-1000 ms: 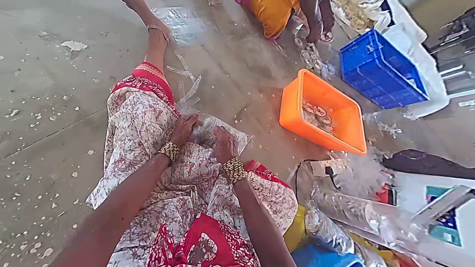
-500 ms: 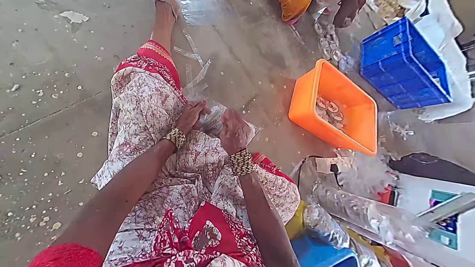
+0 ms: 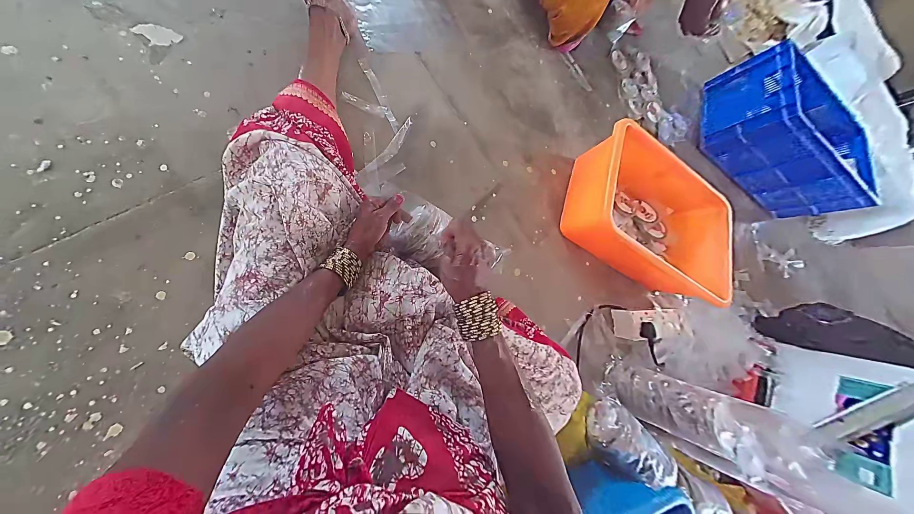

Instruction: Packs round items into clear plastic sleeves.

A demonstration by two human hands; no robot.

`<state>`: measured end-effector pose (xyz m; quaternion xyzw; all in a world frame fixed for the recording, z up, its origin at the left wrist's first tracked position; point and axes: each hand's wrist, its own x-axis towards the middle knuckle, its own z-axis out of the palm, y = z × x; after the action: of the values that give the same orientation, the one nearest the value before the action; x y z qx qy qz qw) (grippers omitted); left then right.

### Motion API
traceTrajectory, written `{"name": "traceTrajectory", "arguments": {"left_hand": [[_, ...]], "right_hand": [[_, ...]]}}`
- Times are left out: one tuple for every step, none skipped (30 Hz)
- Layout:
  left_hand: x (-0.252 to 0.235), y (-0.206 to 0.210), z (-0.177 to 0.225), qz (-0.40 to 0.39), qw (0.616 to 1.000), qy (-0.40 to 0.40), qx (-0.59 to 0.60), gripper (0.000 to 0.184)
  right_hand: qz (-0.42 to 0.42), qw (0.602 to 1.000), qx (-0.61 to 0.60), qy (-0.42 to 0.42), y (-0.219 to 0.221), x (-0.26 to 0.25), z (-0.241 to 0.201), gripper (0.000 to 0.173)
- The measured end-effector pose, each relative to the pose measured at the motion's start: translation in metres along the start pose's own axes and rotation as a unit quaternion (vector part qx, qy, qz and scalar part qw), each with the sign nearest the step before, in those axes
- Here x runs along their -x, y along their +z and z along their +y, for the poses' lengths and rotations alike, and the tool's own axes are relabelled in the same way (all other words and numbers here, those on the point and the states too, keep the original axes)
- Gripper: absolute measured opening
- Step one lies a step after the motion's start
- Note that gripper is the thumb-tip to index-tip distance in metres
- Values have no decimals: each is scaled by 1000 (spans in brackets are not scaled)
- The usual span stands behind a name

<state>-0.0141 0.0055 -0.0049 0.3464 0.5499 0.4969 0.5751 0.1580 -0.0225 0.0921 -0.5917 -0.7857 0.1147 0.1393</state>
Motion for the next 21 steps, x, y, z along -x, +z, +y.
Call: {"name": "traceTrajectory", "arguments": {"left_hand": [[1,0,-1,2,1000,-1,-2,43],[-2,0,-1,4,1000,6,-1,44],[-3,0,0,1,1000,11,4,43],[-3,0,0,-2,1000,16,10,43],[-1,1,1,-8,1000,15,11,43],[0,2,2,-13,1000,15,8,43],[-2,2,4,-13,1000,16,7,44],[-2,1,4,-10,1000,17,3,44],[0,1,1,-8,1000,17,5,44],[0,1,-1,-5,1000,19,6,44],[0,1,0,-1,1000,20,5,44],[-1,1,1,-1,1000,20,3,44],[-1,2,1,-2,1000,21,-2,44],[-1,2,2,-6,1000,21,-10,44],[-1,2,1,-9,1000,23,-15,45],[-3,2,1,-7,1000,24,-17,46],[-3,0,1,-1,1000,23,-17,46],[1,0,-1,0,1000,15,-17,45],[1,1,-1,3,1000,12,-17,44],[0,1,0,5,1000,14,-17,44],[-1,1,0,3,1000,17,-17,44]], "right_hand": [[46,999,-9,1,-2,5,1,12],[80,997,-13,4,-2,6,6,13],[77,997,-3,17,-2,6,10,13],[28,999,7,44,-2,7,15,14],[-15,998,9,59,0,9,21,16],[-27,998,8,54,1,10,28,14],[-6,999,-3,34,-2,9,32,12],[34,999,-26,15,-4,11,34,12],[94,995,-39,-7,-6,17,35,13],[147,988,-42,-24,-7,19,36,14],[178,983,-29,-29,-8,20,36,13],[155,988,-6,-12,-8,23,36,13],[77,997,7,26,-8,25,37,15],[9,999,7,52,-6,25,40,17],[4,999,9,46,-3,27,45,16],[33,999,0,22,-4,25,50,13],[87,996,-25,-7,-3,26,54,13],[133,990,-45,-25,-6,31,57,15],[169,984,-46,-34,-9,32,57,16],[180,983,-29,-27,-12,32,56,15],[150,989,-5,-3,-14,34,55,14]]}}
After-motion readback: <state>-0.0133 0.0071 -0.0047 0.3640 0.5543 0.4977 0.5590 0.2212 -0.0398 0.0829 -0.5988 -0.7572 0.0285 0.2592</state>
